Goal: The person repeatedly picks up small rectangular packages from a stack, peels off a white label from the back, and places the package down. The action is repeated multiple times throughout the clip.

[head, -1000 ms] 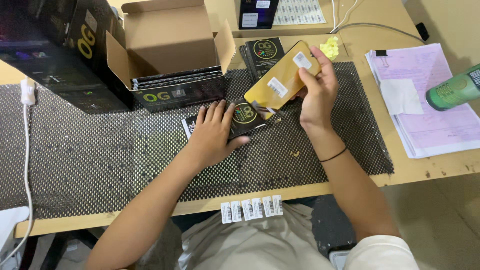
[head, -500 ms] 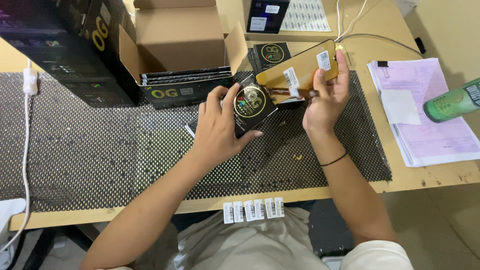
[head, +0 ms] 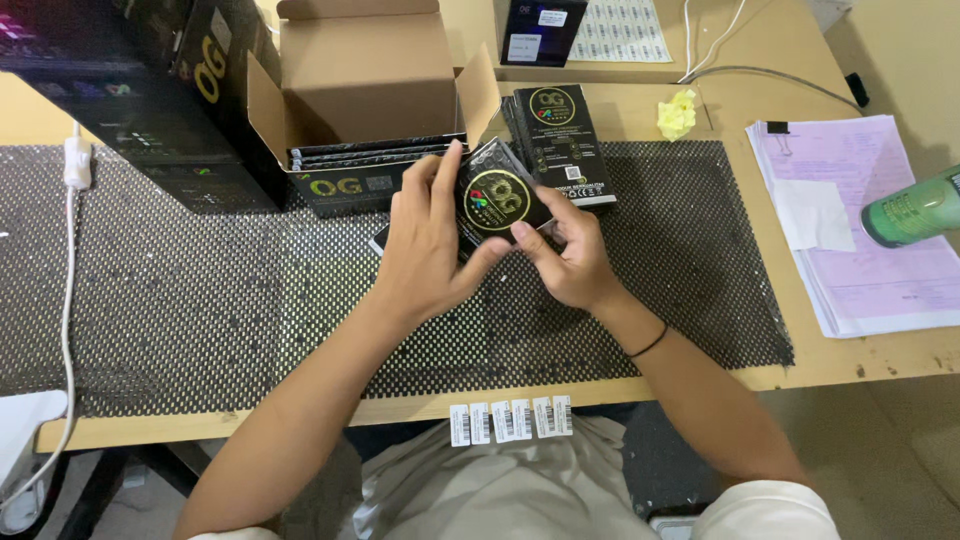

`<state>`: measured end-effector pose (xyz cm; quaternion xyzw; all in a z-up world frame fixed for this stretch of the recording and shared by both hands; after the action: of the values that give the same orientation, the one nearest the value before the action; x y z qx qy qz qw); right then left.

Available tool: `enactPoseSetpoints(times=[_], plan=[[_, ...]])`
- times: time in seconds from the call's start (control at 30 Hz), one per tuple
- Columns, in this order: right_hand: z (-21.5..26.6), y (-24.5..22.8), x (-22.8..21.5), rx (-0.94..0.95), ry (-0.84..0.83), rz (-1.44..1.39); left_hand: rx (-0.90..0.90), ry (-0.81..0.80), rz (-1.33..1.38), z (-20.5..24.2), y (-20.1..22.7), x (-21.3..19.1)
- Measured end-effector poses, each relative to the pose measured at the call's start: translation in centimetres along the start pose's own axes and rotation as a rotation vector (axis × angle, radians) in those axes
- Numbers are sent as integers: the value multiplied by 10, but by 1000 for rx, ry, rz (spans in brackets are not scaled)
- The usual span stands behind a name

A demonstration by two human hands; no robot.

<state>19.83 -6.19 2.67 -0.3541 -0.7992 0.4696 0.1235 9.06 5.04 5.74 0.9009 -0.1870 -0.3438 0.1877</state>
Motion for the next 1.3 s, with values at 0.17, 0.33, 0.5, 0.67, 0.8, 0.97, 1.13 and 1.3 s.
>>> enactPoseSetpoints(times=[0.17, 0.33, 0.5, 0.67, 0.8, 0.97, 1.13, 1.3], plan=[[3, -1, -20, -82, 37, -2, -8, 0, 55, -9, -9, -22], [-20, -14, -56, -94, 169, -76, 341, 406, 20, -21, 18, -88], [-35, -9, -88, -21, 114, 531, 487, 346, -629, -41, 12, -75], [-42, -38, -76, -57, 36, 629, 262, 48, -788, -49, -80, -27], [-45, -49, -58, -88, -98, 922, -162, -417, -459, -58, -105, -16], [-40, 24, -88, 524, -180, 1103, -114, -284, -499, -46, -94, -22], [-24, 87, -145, 578, 45, 816, 350, 171, -490, -22, -19, -36], [-24, 39, -172, 73, 343, 525, 348, 172, -177, -10, 0, -13]])
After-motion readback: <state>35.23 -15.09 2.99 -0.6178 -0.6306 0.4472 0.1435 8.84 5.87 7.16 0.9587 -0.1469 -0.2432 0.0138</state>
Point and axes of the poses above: each hand's wrist, its own z-axis away from the middle knuckle, its own x-axis out of the palm, y = z × x, the point moved 10 cm from there along -z, towards the middle knuckle
